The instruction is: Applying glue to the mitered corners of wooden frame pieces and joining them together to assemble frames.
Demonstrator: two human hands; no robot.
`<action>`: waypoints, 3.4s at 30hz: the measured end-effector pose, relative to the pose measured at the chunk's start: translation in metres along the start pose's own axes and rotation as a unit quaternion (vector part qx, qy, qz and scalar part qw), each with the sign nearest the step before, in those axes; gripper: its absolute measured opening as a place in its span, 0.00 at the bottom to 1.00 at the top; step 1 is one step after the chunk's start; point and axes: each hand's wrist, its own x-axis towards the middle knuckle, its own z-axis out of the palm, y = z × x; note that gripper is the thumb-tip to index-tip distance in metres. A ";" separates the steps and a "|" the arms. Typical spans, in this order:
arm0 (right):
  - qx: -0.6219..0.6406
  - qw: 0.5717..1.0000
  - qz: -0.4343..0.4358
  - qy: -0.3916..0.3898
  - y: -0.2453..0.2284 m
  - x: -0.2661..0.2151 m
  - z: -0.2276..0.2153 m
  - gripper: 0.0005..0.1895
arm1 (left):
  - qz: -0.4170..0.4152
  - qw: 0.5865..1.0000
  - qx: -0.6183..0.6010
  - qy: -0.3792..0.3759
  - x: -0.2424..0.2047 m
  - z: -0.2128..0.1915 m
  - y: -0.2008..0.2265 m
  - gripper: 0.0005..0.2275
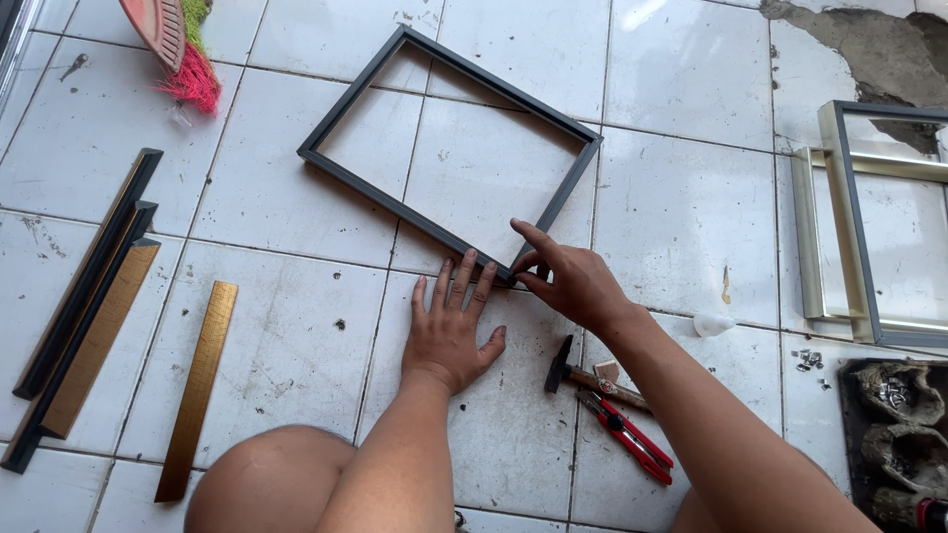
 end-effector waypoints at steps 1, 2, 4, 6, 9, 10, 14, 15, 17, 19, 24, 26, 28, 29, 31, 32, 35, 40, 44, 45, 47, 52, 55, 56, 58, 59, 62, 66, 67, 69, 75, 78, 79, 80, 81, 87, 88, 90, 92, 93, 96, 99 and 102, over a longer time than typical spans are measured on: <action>0.000 1.000 0.001 0.000 0.000 -0.001 0.000 0.34 | 0.001 1.000 0.000 0.000 0.000 0.000 0.000 0.33; 0.009 1.000 0.012 0.009 -0.001 -0.001 0.000 0.34 | 0.000 1.000 0.000 -0.001 0.000 0.000 0.001 0.33; 0.017 0.999 0.025 0.018 -0.002 -0.004 -0.003 0.34 | -0.001 1.000 0.000 -0.002 0.000 0.001 0.001 0.33; 0.078 0.992 0.067 0.071 -0.005 -0.008 -0.008 0.32 | -0.003 1.000 -0.002 0.001 0.000 0.001 0.001 0.33; 0.105 0.979 0.169 0.033 -0.017 -0.025 -0.029 0.13 | -0.002 1.000 0.000 0.000 -0.001 0.003 0.000 0.32; 0.105 0.979 0.169 0.034 -0.024 -0.033 -0.036 0.13 | -0.001 1.000 -0.001 0.000 0.000 0.002 0.000 0.32; -0.143 0.924 0.228 -0.271 -0.043 -0.067 -0.041 0.18 | -0.003 1.000 -0.003 -0.008 -0.002 0.000 0.002 0.32; -0.210 0.907 0.214 -0.296 -0.045 -0.075 -0.038 0.23 | -0.003 1.000 -0.001 -0.005 -0.002 0.000 0.002 0.32; -0.197 0.913 0.227 -0.275 -0.042 -0.080 -0.031 0.24 | -0.004 1.000 -0.002 -0.006 -0.002 -0.001 0.002 0.31; -0.183 0.919 0.240 -0.254 -0.036 -0.084 -0.024 0.24 | -0.006 1.000 -0.003 -0.009 -0.004 -0.002 0.003 0.31; -0.131 0.968 0.197 -0.078 -0.023 -0.080 -0.018 0.16 | -0.008 1.000 -0.007 -0.016 -0.004 -0.006 0.004 0.31; -0.064 0.976 0.205 -0.018 -0.029 -0.072 -0.020 0.17 | -0.009 1.000 -0.007 -0.016 -0.003 -0.007 0.004 0.31; 0.005 0.976 0.213 0.040 -0.039 -0.065 -0.020 0.18 | -0.009 1.000 -0.006 -0.017 -0.002 -0.007 0.004 0.31; 0.017 0.974 0.218 0.056 -0.045 -0.061 -0.020 0.19 | -0.010 1.000 -0.009 -0.020 -0.002 -0.008 0.004 0.31; 0.030 0.972 0.222 0.072 -0.055 -0.058 -0.019 0.20 | -0.011 1.000 -0.009 -0.025 -0.003 -0.009 0.005 0.31; -0.003 0.976 0.207 0.072 -0.058 -0.056 -0.018 0.21 | -0.011 0.999 -0.012 -0.028 -0.003 -0.010 0.005 0.31; -0.077 0.981 0.162 0.073 -0.046 -0.053 -0.006 0.22 | -0.011 0.999 -0.013 -0.030 -0.002 -0.012 0.004 0.31; -0.161 0.978 0.115 0.071 -0.035 -0.055 0.002 0.24 | -0.012 1.000 -0.009 -0.024 -0.001 -0.010 0.004 0.31; -0.154 0.979 0.091 0.097 -0.039 -0.055 0.002 0.25 | -0.014 1.000 -0.017 -0.021 -0.003 -0.009 0.004 0.31; -0.156 0.980 0.083 0.094 -0.038 -0.055 0.004 0.25 | -0.013 1.000 -0.013 -0.019 -0.002 -0.010 0.004 0.32; -0.174 0.978 0.095 0.070 -0.036 -0.053 0.007 0.24 | -0.018 1.000 -0.007 -0.021 0.001 -0.009 0.003 0.32; -0.170 0.975 0.105 0.093 -0.045 -0.051 0.002 0.25 | -0.024 0.999 -0.005 -0.026 -0.001 -0.009 0.004 0.32; -0.155 0.975 0.102 0.120 -0.042 -0.055 0.007 0.25 | -0.022 0.999 -0.011 -0.028 -0.003 -0.009 0.006 0.32; -0.169 0.976 0.115 0.080 -0.043 -0.055 0.007 0.24 | -0.025 0.999 -0.006 -0.033 -0.003 -0.010 0.005 0.32; -0.183 0.974 0.128 0.038 -0.047 -0.053 0.004 0.23 | -0.028 0.999 -0.002 -0.038 -0.001 -0.012 0.005 0.32; -0.164 0.976 0.127 0.065 -0.050 -0.051 0.002 0.24 | -0.027 0.999 -0.007 -0.038 -0.001 -0.012 0.005 0.32; -0.155 0.977 0.116 0.093 -0.049 -0.053 0.007 0.25 | -0.026 0.999 -0.009 -0.041 -0.002 -0.013 0.006 0.32; -0.193 0.972 0.123 0.048 -0.051 -0.050 0.007 0.23 | -0.028 0.999 -0.006 -0.046 -0.002 -0.017 0.006 0.32; -0.193 0.972 0.124 0.048 -0.050 -0.049 0.006 0.23 | -0.027 0.999 -0.007 -0.045 0.001 -0.016 0.005 0.32; -0.119 0.975 0.098 0.157 -0.050 -0.053 0.007 0.24 | -0.024 0.999 -0.016 -0.037 -0.001 -0.012 0.005 0.32; -0.206 0.968 0.136 0.032 -0.053 -0.049 0.000 0.25 | -0.026 0.999 -0.008 -0.039 -0.001 -0.013 0.005 0.32; -0.161 0.975 0.142 0.062 -0.041 -0.053 0.013 0.25 | -0.026 0.999 -0.014 -0.040 -0.001 -0.010 0.005 0.32; -0.160 0.975 0.142 0.061 -0.046 -0.052 0.012 0.25 | -0.026 0.999 -0.013 -0.041 -0.003 -0.011 0.003 0.32; -0.177 0.973 0.146 0.035 -0.050 -0.051 0.008 0.24 | -0.027 0.999 -0.010 -0.040 -0.002 -0.012 0.004 0.32; -0.193 0.970 0.150 0.009 -0.053 -0.050 0.005 0.23 | -0.027 0.999 -0.006 -0.038 -0.002 -0.012 0.005 0.32; -0.167 0.970 0.174 0.000 -0.041 -0.052 0.017 0.24 | -0.027 0.999 -0.009 -0.043 0.000 -0.009 0.004 0.32; -0.172 0.969 0.176 0.001 -0.044 -0.051 0.011 0.24 | -0.024 0.999 -0.012 -0.041 0.001 -0.010 0.005 0.32; -0.168 0.971 0.172 0.012 -0.053 -0.051 0.003 0.25 | -0.027 0.999 -0.014 -0.038 -0.003 -0.011 0.006 0.32; -0.159 0.970 0.182 -0.002 -0.045 -0.052 0.012 0.24 | -0.027 0.999 -0.012 -0.038 -0.002 -0.009 0.005 0.32; -0.151 0.969 0.193 -0.014 -0.042 -0.052 0.017 0.24 | -0.025 0.999 -0.011 -0.036 -0.001 -0.009 0.004 0.32; -0.176 0.966 0.187 -0.024 -0.072 -0.048 -0.012 0.23 | -0.028 0.999 -0.016 -0.043 -0.005 -0.011 0.007 0.32; -0.100 0.967 0.233 -0.032 -0.056 -0.049 0.006 0.22 | -0.024 0.999 -0.005 -0.038 -0.002 -0.009 0.004 0.33; 0.012 0.956 0.293 -0.018 -0.029 -0.050 0.010 0.21 | -0.018 0.999 -0.005 -0.032 -0.004 -0.006 0.005 0.32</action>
